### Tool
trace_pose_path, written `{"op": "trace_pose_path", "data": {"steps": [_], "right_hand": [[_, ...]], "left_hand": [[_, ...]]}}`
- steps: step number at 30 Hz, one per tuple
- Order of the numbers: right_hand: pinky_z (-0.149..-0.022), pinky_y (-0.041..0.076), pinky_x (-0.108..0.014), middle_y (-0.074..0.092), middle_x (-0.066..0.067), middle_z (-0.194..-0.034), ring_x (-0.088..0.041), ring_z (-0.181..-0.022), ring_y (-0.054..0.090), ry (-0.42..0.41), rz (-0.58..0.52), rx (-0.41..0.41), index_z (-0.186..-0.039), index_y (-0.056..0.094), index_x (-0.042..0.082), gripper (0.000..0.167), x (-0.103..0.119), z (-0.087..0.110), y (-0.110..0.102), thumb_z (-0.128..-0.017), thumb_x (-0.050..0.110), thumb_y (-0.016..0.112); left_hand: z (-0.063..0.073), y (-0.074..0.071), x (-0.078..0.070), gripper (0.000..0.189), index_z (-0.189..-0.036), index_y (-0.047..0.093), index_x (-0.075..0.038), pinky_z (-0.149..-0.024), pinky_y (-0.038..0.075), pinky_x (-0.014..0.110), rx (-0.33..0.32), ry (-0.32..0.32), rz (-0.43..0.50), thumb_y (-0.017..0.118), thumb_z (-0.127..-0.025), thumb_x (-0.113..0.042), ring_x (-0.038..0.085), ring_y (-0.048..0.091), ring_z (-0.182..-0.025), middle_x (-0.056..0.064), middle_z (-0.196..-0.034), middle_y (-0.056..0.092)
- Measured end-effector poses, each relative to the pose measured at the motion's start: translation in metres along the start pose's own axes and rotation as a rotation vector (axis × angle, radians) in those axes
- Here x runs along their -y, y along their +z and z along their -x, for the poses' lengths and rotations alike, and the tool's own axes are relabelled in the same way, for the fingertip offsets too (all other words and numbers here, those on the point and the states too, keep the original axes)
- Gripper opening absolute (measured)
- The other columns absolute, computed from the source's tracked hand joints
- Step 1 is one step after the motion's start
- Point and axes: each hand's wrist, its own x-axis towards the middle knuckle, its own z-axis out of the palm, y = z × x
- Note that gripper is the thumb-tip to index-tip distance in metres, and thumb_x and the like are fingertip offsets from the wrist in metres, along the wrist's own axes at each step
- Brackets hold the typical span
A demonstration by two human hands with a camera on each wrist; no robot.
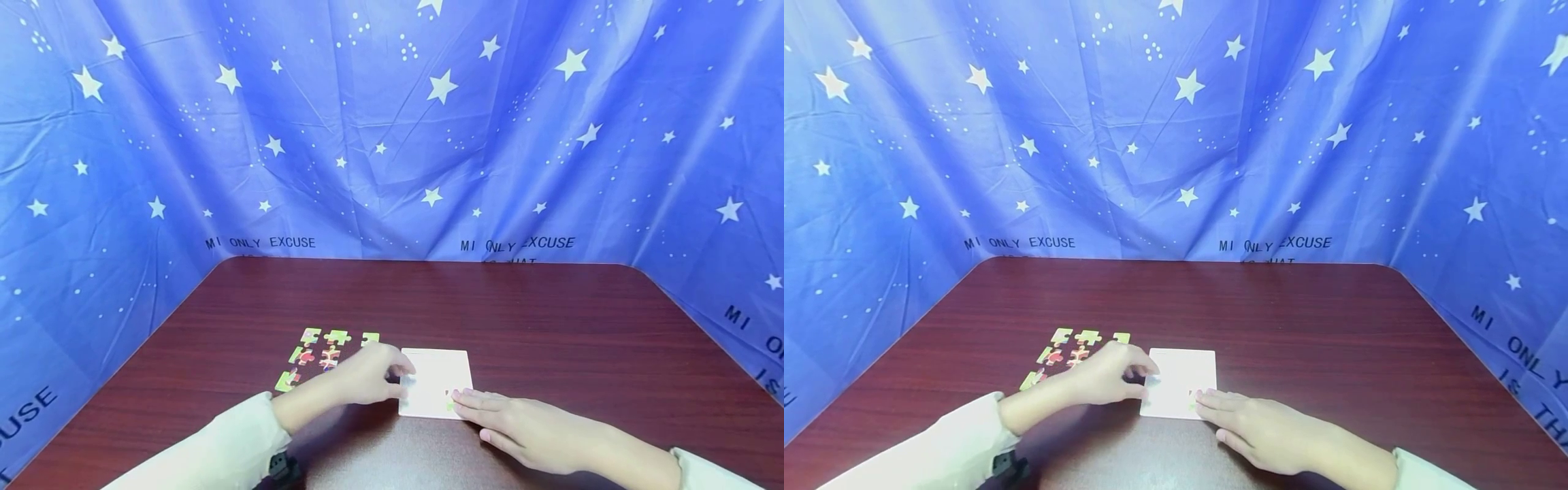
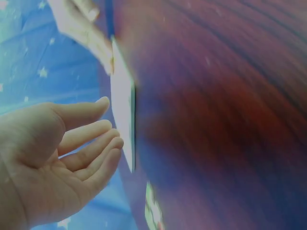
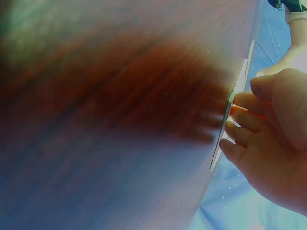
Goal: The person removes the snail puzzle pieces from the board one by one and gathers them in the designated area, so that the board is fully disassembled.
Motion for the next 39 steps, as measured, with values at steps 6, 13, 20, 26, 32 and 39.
{"op": "trace_pose_path", "data": {"steps": [6,13,20,26,32,39], "right_hand": [[-0.095,0.052,-0.034,0.05,-0.003,-0.146,-0.018,-0.131,0.052,-0.018,0.02,-0.012,-0.142,0.047,0.016,0.041,0.0,0.001,0.0,-0.102,0.025,0.045],[-0.097,0.051,-0.035,0.048,-0.002,-0.148,-0.019,-0.133,0.05,-0.009,-0.003,0.018,-0.143,0.046,0.016,0.041,0.002,0.0,-0.001,-0.103,0.025,0.042],[-0.098,0.051,-0.035,0.048,-0.002,-0.148,-0.018,-0.133,0.05,0.0,-0.013,0.031,-0.144,0.045,0.017,0.042,0.002,-0.001,-0.001,-0.103,0.026,0.041],[-0.098,0.051,-0.035,0.046,0.0,-0.15,-0.018,-0.134,0.049,0.006,-0.017,0.036,-0.145,0.043,0.018,0.043,0.002,0.0,0.0,-0.103,0.027,0.041],[-0.097,0.051,-0.035,0.046,0.002,-0.15,-0.017,-0.133,0.05,0.012,-0.008,0.034,-0.144,0.044,0.02,0.043,0.001,0.003,-0.001,-0.103,0.029,0.043],[-0.095,0.052,-0.035,0.049,0.002,-0.147,-0.019,-0.131,0.053,0.054,-0.002,0.041,-0.145,0.043,0.023,0.044,0.0,0.013,-0.004,-0.102,0.031,0.045]], "left_hand": [[-0.017,0.02,-0.02,0.031,-0.109,0.072,-0.011,-0.086,0.049,0.017,0.037,0.004,-0.05,0.077,-0.078,-0.016,0.005,0.062,-0.101,-0.001,-0.109,0.072],[-0.024,0.034,-0.034,0.025,-0.104,0.074,-0.014,-0.082,0.047,0.013,0.013,0.029,-0.063,0.074,-0.079,-0.012,0.0,0.06,-0.095,-0.004,-0.102,0.073],[-0.028,0.039,-0.038,0.02,-0.095,0.074,-0.009,-0.076,0.048,0.007,-0.039,0.041,-0.012,0.068,-0.077,-0.002,0.002,0.065,-0.083,-0.001,-0.088,0.074],[-0.032,0.042,-0.038,0.015,-0.085,0.074,-0.008,-0.067,0.045,0.006,-0.073,0.027,0.033,0.072,-0.073,0.001,0.001,0.062,-0.072,0.001,-0.078,0.073],[-0.035,0.04,-0.041,0.014,-0.078,0.071,-0.006,-0.065,0.045,0.006,-0.073,0.007,0.056,0.077,-0.069,0.003,0.001,0.06,-0.068,0.004,-0.075,0.072],[-0.036,0.037,-0.041,0.015,-0.077,0.069,-0.002,-0.064,0.045,0.007,-0.068,-0.017,0.134,0.077,-0.068,0.006,0.003,0.059,-0.067,0.007,-0.074,0.071]]}}
